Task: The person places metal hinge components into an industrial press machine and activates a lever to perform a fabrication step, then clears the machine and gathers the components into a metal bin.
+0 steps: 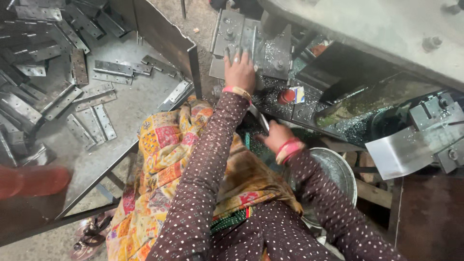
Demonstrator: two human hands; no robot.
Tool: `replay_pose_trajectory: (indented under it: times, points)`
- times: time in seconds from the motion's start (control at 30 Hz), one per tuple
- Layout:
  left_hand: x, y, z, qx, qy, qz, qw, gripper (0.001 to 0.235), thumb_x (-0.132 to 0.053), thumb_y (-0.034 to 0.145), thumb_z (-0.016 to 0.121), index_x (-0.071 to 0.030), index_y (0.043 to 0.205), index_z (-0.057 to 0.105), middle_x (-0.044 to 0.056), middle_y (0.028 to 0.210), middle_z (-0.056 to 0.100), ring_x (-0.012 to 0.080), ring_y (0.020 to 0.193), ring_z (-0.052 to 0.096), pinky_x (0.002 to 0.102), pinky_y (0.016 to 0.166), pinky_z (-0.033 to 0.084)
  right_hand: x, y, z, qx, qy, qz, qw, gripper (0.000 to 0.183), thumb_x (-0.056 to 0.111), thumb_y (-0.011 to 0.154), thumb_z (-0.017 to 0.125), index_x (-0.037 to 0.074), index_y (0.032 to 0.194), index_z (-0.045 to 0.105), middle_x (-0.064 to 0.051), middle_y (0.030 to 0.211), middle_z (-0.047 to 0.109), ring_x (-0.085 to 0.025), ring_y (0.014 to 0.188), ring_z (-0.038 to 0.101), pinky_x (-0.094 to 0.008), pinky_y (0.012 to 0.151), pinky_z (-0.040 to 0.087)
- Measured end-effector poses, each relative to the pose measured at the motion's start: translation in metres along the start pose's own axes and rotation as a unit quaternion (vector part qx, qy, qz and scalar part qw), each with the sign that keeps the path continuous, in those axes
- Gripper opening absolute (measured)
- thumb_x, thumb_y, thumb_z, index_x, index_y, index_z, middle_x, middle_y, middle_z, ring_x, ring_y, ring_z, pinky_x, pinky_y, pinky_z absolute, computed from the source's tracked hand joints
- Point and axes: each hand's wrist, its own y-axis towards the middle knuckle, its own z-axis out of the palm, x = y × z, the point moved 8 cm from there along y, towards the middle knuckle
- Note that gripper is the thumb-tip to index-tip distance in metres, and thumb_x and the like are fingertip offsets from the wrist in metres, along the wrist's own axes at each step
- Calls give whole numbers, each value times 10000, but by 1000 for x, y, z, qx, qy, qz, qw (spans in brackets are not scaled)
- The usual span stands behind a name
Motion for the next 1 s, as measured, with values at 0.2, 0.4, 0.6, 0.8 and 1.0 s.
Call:
replay_pose_trajectory:
  times: [0.2,0.4,0.6,0.8,1.0]
  points:
    - [4,-1,2,9,-20,2,1000,301,-172,942,562,-59,1163,732,139,1422,595,318,1362,523,626,1182,229,-20,-13,48,-38,67,8,997,656,591,831,778,27,1103,581,-271,902,715,-476,873,702,-556,745,544]
    - [4,-5,-8,-29,-26,14,999,306,-174,915,558,-52,1135,732,133,1413,605,327,1365,525,622,1185,244,-4,4,12,13,-19,17,1000,670,539,776,822,22,1111,560,-274,941,716,-479,904,699,-550,787,550]
    - [3,-8,-7,-53,-26,20,998,318,-174,928,540,-38,1140,735,136,1418,605,326,1383,522,620,1202,227,-11,-25,47,14,62,24,998,626,521,858,753,7,1153,550,-287,894,723,-471,845,713,-549,735,565]
    - [5,-10,-3,7,-39,8,999,333,-182,940,523,-75,1172,738,120,1424,602,317,1361,526,669,1198,162,-14,-21,49,-18,25,15,999,708,545,790,780,-5,1168,543,-292,845,707,-496,792,697,-567,681,558]
    - [17,27,-1,57,-15,6,998,393,-383,955,529,-109,1138,742,90,1464,559,317,1396,475,666,1192,67,-3,1,5,-32,-11,-28,999,642,597,809,761,24,1045,593,-258,847,716,-481,809,700,-563,673,559]
